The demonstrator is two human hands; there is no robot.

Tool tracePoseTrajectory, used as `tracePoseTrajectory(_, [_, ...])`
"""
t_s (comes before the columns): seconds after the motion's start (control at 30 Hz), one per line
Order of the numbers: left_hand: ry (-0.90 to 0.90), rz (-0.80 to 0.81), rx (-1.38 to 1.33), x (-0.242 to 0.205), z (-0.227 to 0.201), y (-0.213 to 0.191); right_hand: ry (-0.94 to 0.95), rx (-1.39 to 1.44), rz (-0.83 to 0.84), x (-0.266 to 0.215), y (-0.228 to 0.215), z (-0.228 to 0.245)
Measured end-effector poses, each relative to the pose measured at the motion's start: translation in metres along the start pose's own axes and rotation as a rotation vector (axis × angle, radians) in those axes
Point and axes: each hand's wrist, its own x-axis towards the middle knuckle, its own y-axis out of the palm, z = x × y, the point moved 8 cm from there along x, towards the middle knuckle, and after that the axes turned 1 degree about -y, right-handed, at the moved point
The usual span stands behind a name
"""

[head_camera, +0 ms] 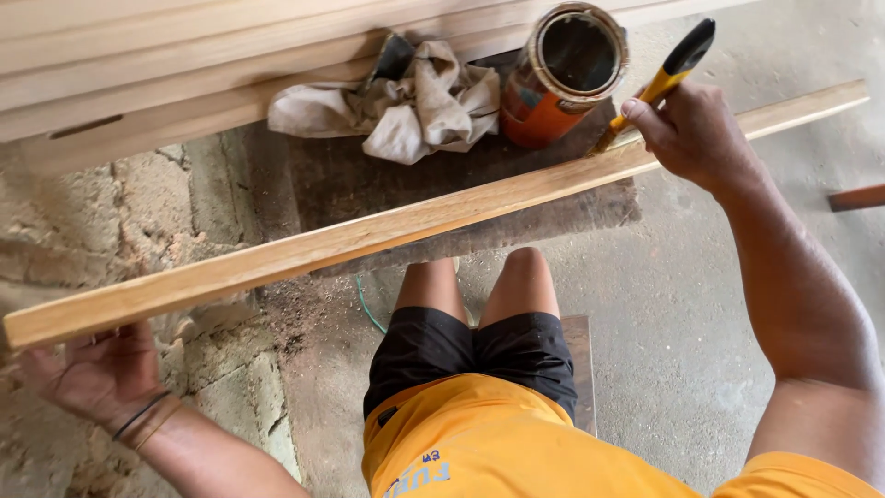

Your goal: The person applies a dark stain to a long wooden plank using a paintbrush, repeatedly dipping the brush into a can of stain. After coating the plank, they wipe the surface with a cloth to remove excess stain and smooth the finish.

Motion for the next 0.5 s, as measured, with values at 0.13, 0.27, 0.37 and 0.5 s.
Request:
tracePoseTrajectory(0.13, [-0.037, 0.014, -0.026, 0.017, -0.002, -0.019, -0.007, -0.005, 0.021, -0.001, 0.005, 0.028])
tracePoseTrajectory(0.27, [-0.055, 0.019, -0.101, 0.012, -0.001, -0.012, 0.039, 0.004, 0.019, -0.002, 0.011, 0.046])
tracePoseTrajectory(0.37, [-0.104, 0.048, -0.163, 0.013, -0.001, -0.01, 0.06, 0.002, 0.031, 0.001, 0.015, 0.068])
tracePoseTrajectory(0.5, [-0.204, 0.199, -0.276, 0.007, 0.001, 0.001, 0.051, 0.009, 0.063, 0.005, 0.028, 0.098])
